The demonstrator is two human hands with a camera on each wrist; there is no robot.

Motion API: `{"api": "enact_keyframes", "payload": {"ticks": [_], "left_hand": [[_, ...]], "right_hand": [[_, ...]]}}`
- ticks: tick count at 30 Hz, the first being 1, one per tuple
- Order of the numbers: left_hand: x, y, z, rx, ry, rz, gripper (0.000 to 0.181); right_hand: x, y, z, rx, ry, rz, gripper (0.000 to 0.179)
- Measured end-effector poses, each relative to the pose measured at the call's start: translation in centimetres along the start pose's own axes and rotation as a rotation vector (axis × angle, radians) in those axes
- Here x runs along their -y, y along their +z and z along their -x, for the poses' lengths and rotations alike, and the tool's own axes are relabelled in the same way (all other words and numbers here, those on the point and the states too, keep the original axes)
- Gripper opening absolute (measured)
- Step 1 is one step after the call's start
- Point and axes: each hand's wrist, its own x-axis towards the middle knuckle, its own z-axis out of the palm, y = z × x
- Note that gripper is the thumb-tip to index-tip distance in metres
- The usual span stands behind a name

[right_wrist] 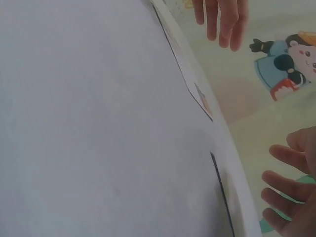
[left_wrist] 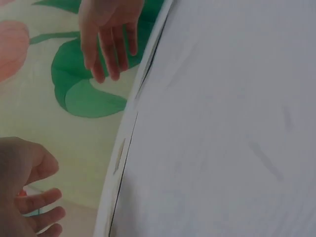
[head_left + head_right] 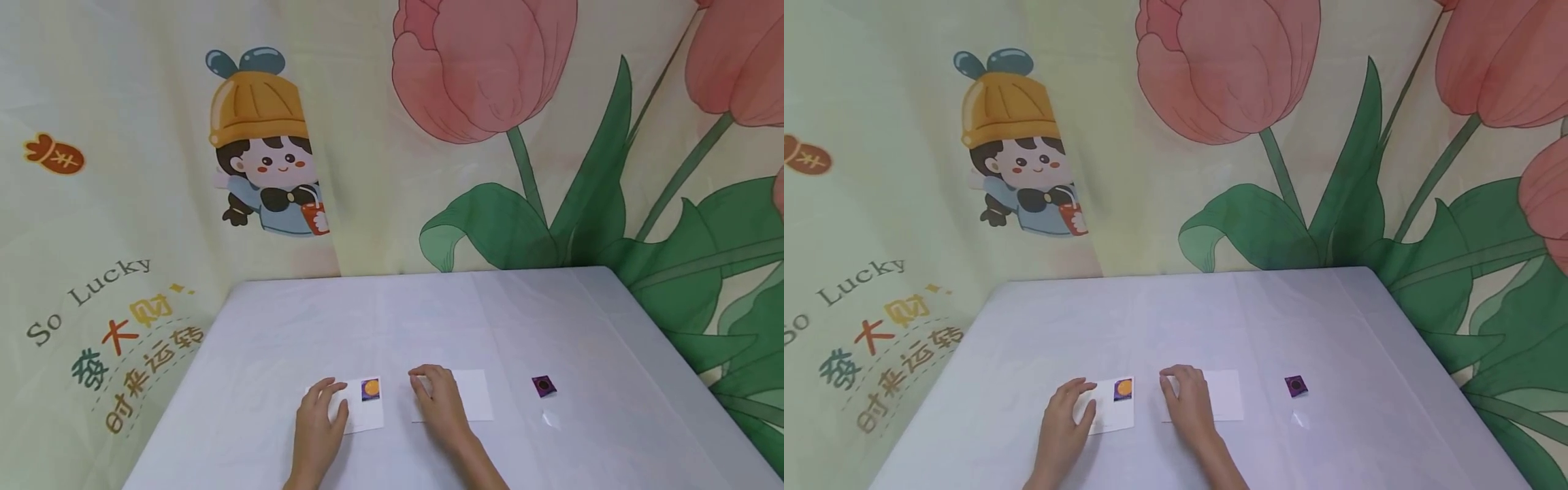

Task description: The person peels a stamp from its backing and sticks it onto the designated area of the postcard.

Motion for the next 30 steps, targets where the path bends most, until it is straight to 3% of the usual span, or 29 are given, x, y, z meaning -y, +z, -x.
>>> {"api": "enact_keyframes", "payload": {"ticks": [7, 11, 14, 18, 21, 26, 30], "left_hand": [[-4.4, 0.5, 0.8, -0.019, 0.079, 0.053, 0.024], [-6.0, 1.4, 1.4, -0.007, 0.166, 0.066, 0.026], [-6.8, 2.3, 1.9, 0.034, 0.208, 0.059, 0.029], [-7.5, 3.3, 2.7, 0.158, 0.228, 0.023, 0.043], [-7.7, 4.0, 3.3, 0.275, 0.261, -0.007, 0.053], [-7.5, 5.2, 4.4, 0.433, 0.34, -0.079, 0.064], [-7.2, 6.1, 5.0, 0.532, 0.36, -0.129, 0.068]], "right_hand": [[-1.0, -3.8, 0.5, -0.103, 0.037, 0.031, 0.01], [-2.0, -6.1, 1.0, -0.179, 0.065, 0.088, 0.011], [-3.3, -7.9, 1.4, -0.241, 0.041, 0.151, 0.012], [-5.5, -10.6, 2.0, -0.312, -0.009, 0.223, 0.018], [-7.4, -12.5, 2.4, -0.324, -0.003, 0.278, 0.025], [-10.0, -14.8, 3.1, -0.201, 0.082, 0.34, 0.04], [-11.1, -15.6, 3.4, -0.088, 0.143, 0.359, 0.043]]}}
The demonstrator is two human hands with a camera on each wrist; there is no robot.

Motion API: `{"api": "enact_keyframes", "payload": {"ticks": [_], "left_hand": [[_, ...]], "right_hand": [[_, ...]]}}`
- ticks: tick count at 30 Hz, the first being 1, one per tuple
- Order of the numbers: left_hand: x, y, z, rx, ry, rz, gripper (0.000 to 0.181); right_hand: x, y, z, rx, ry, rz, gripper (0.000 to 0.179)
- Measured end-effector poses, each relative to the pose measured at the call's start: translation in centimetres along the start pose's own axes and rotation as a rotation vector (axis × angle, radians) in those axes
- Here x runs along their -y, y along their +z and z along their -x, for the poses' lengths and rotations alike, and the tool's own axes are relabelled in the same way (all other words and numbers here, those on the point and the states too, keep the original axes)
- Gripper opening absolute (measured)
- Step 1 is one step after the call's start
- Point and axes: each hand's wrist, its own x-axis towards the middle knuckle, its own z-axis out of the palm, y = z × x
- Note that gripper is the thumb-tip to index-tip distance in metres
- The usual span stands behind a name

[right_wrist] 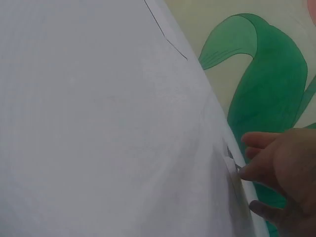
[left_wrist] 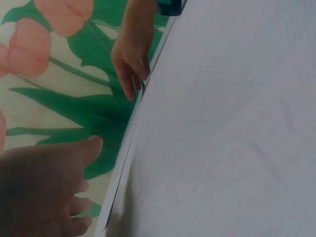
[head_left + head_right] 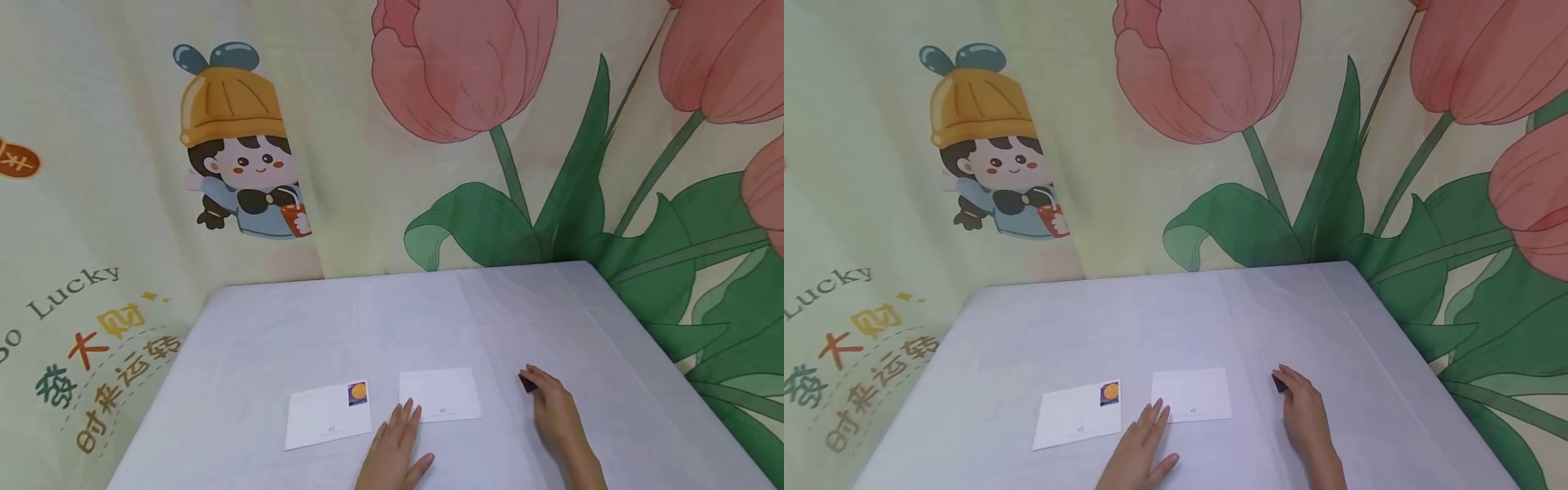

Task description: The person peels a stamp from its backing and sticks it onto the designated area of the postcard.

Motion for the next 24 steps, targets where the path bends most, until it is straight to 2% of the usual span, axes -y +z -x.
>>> {"api": "enact_keyframes", "payload": {"ticks": [3, 11, 16, 24], "left_hand": [[0.1, 0.5, 0.3, 0.03, 0.004, -0.028, 0.069], [0.1, 1.0, 0.6, 0.095, 0.023, -0.117, 0.07], [0.3, 1.2, 0.8, 0.077, 0.042, -0.165, 0.069], [0.6, 1.5, 1.0, 0.048, 0.071, -0.221, 0.068]], "right_hand": [[-0.3, 0.2, 0.1, 0.021, 0.004, 0.009, 0.041], [-1.1, 0.5, 0.1, -0.029, 0.01, 0.048, 0.031], [-1.3, 0.7, 0.2, -0.06, -0.003, 0.051, 0.029], [-1.4, 0.6, 0.1, -0.063, 0.008, 0.074, 0.027]]}}
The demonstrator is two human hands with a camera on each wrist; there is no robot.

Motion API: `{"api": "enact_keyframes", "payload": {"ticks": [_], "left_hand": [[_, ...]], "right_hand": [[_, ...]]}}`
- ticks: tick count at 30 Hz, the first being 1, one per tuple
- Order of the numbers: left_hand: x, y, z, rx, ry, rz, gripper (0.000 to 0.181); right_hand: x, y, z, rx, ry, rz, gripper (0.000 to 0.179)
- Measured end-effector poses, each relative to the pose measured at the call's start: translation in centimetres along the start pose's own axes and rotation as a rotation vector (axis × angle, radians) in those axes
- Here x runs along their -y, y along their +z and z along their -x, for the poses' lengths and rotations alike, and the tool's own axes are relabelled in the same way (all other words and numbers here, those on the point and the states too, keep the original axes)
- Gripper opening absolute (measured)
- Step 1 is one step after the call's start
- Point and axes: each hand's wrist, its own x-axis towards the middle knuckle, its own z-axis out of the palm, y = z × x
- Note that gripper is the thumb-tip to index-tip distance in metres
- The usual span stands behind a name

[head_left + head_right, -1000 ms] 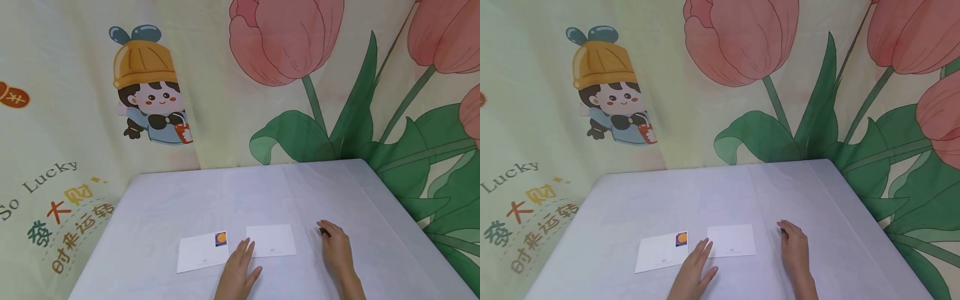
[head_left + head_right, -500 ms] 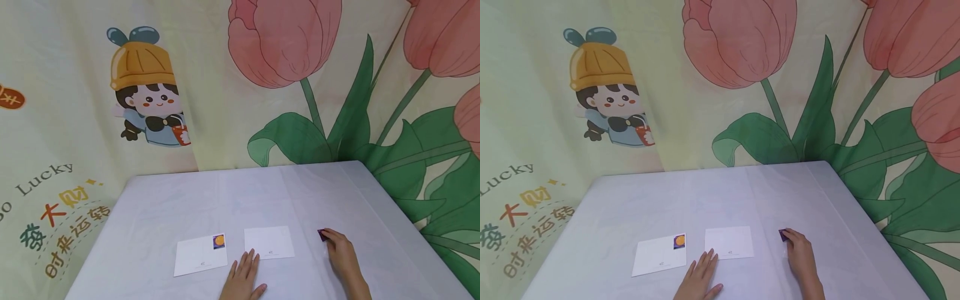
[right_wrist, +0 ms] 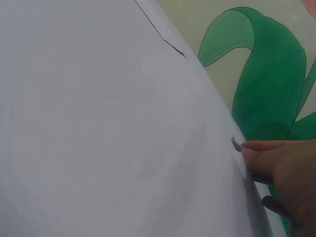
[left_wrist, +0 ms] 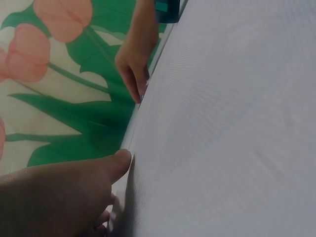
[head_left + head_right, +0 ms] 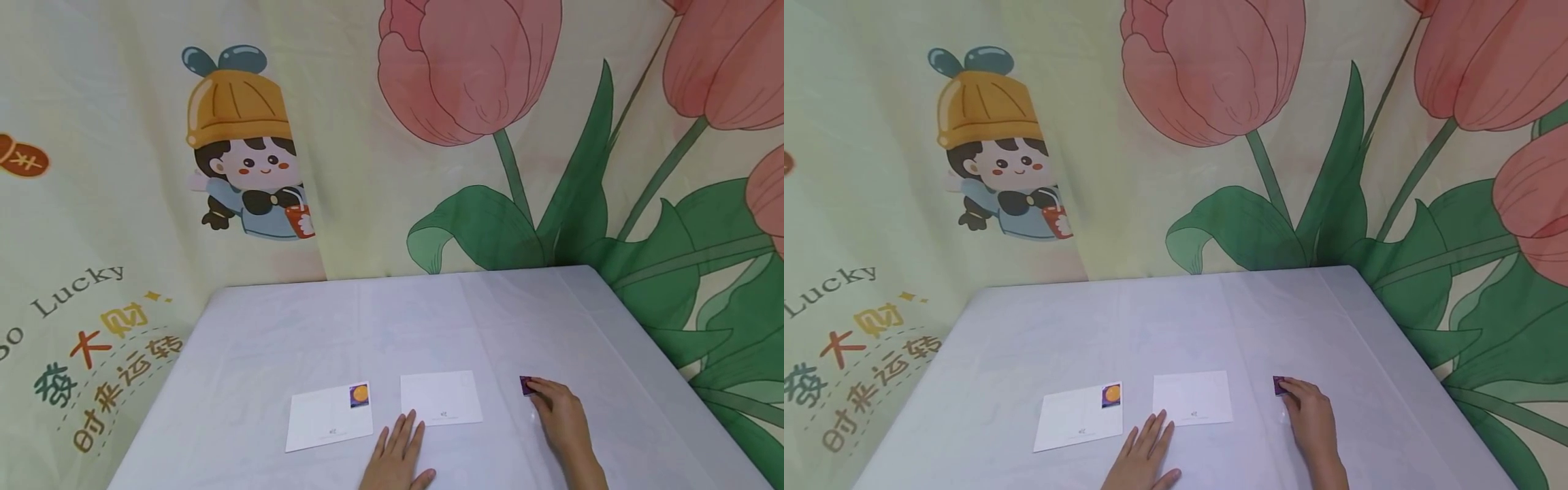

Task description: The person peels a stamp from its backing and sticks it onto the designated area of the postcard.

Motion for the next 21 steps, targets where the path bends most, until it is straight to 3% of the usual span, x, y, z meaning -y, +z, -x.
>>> {"api": "enact_keyframes", "payload": {"ticks": [6, 13, 21], "left_hand": [[0.1, -0.3, 0.0, -0.003, 0.015, -0.008, 0.068], [0.0, -0.8, -0.1, 0.095, -0.014, 0.079, 0.072], [0.0, -1.1, -0.2, 0.142, -0.032, 0.096, 0.073]], "right_hand": [[-0.1, 0.3, 0.1, -0.052, -0.008, 0.006, 0.021], [0.0, 0.7, 0.0, -0.066, 0.03, 0.048, 0.019], [0.3, 0.6, 0.0, -0.033, 0.061, 0.035, 0.017]]}}
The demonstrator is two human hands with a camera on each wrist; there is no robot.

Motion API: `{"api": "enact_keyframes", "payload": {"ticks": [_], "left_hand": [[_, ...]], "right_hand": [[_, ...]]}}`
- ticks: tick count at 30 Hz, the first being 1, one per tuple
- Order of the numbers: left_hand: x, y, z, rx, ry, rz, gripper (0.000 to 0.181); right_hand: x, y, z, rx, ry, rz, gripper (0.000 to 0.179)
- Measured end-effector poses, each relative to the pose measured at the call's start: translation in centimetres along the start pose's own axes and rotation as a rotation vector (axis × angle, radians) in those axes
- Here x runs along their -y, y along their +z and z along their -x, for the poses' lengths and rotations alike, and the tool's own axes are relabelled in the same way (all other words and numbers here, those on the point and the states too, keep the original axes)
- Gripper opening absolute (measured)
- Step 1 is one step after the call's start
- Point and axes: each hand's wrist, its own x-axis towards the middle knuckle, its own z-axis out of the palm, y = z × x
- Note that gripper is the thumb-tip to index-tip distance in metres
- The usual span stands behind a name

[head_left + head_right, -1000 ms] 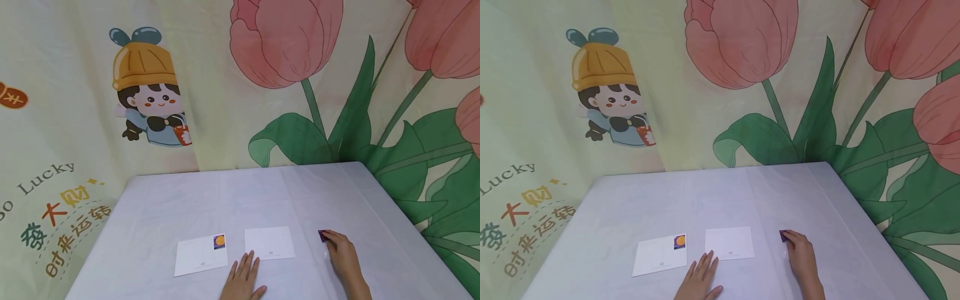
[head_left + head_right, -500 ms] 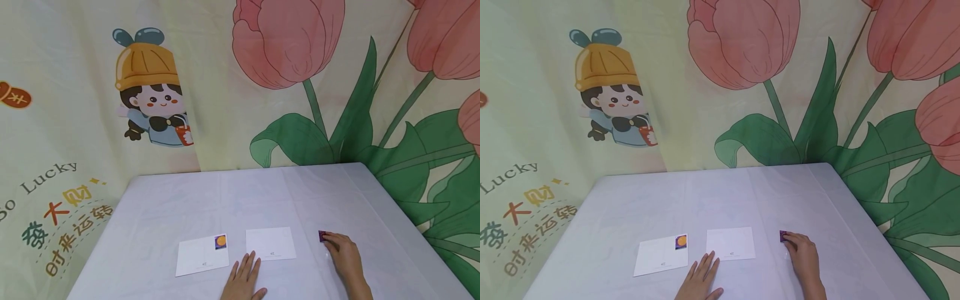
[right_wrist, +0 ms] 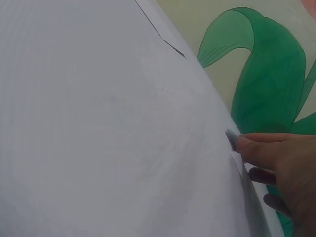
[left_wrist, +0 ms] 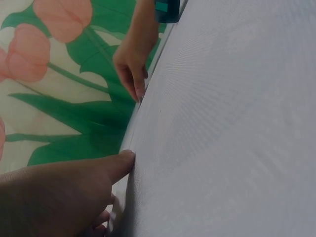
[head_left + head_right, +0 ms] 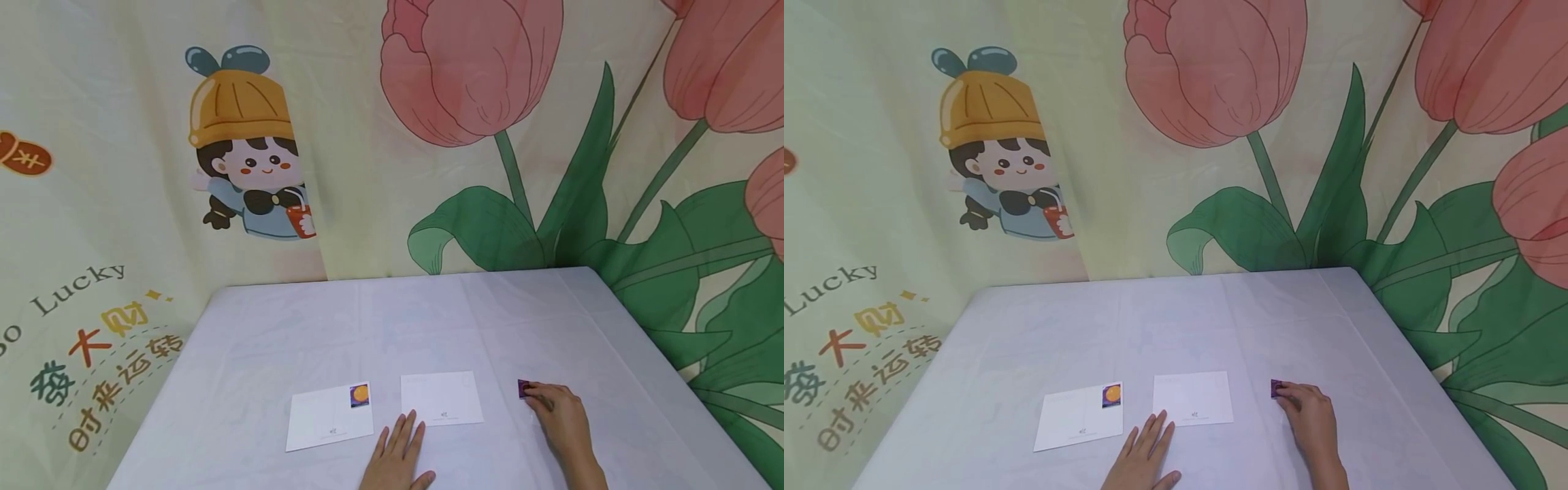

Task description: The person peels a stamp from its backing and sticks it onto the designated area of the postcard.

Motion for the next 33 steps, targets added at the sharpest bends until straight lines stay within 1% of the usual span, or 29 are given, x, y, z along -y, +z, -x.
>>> {"api": "enact_keyframes", "payload": {"ticks": [3, 7, 11, 14, 17, 21, 24, 26, 31, 33], "left_hand": [[0.0, 0.0, 0.0, 0.008, -0.003, 0.008, 0.073], [0.0, 0.2, -0.1, -0.016, 0.003, 0.004, 0.072], [0.1, 0.4, -0.1, -0.03, 0.007, -0.006, 0.072], [0.0, 0.3, -0.1, -0.022, 0.004, -0.009, 0.072], [0.0, 0.2, -0.2, -0.013, -0.001, -0.005, 0.072], [0.0, 0.0, -0.1, -0.017, 0.0, -0.012, 0.071], [0.0, 0.0, -0.1, -0.018, 0.001, -0.008, 0.071], [0.0, 0.0, -0.1, -0.018, 0.002, -0.003, 0.072], [0.0, 0.2, -0.2, -0.01, -0.002, 0.008, 0.072], [0.1, 0.2, -0.2, -0.006, -0.003, 0.009, 0.073]], "right_hand": [[-0.1, -0.1, 0.1, 0.0, -0.02, -0.052, 0.016], [-0.2, -0.1, 0.2, -0.001, -0.061, -0.135, 0.014], [-0.1, -0.1, 0.4, -0.001, -0.077, -0.184, 0.014], [0.1, -0.1, 0.5, 0.009, -0.074, -0.217, 0.014], [0.4, -0.1, 0.5, 0.025, -0.055, -0.242, 0.014], [0.6, -0.2, 0.6, 0.05, -0.018, -0.279, 0.013], [0.7, -0.2, 0.7, 0.059, -0.003, -0.301, 0.012], [0.8, -0.1, 0.7, 0.055, -0.009, -0.302, 0.011], [1.1, -0.1, 0.7, 0.019, -0.027, -0.286, 0.009], [1.2, -0.1, 0.7, 0.01, -0.021, -0.285, 0.009]]}}
